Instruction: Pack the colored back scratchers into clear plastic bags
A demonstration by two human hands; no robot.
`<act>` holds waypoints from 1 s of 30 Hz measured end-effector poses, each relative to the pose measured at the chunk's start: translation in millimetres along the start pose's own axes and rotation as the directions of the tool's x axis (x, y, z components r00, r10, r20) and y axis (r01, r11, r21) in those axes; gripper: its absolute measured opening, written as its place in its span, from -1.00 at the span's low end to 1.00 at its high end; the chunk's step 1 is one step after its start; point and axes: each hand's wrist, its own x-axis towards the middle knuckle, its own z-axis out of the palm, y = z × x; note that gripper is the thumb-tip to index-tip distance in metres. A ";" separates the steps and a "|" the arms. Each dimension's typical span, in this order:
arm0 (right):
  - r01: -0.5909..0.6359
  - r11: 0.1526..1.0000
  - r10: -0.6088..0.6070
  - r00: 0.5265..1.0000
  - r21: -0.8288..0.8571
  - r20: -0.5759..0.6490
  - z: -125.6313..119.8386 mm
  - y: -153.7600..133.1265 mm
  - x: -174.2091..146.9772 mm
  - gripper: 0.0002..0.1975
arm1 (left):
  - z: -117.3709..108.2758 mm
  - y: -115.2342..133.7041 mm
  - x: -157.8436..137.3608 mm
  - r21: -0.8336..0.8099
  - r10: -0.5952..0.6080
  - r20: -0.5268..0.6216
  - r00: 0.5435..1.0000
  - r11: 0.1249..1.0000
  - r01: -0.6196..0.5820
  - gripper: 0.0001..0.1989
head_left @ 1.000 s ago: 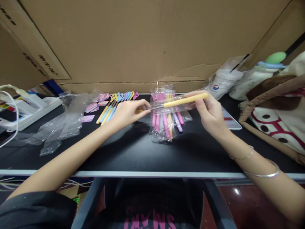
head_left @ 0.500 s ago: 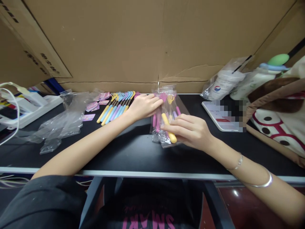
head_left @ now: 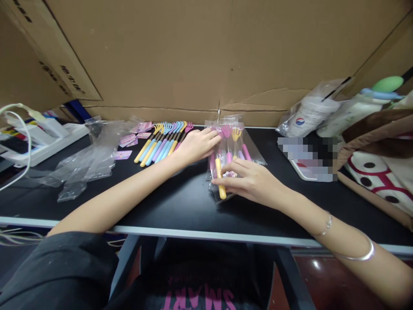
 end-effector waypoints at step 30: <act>-0.055 0.996 0.050 0.997 0.075 0.060 -6.5 -0.9 -0.9 -0.80 | -67.5 62.3 -62.8 -0.321 0.445 -0.135 0.885 0.826 -0.464 -0.86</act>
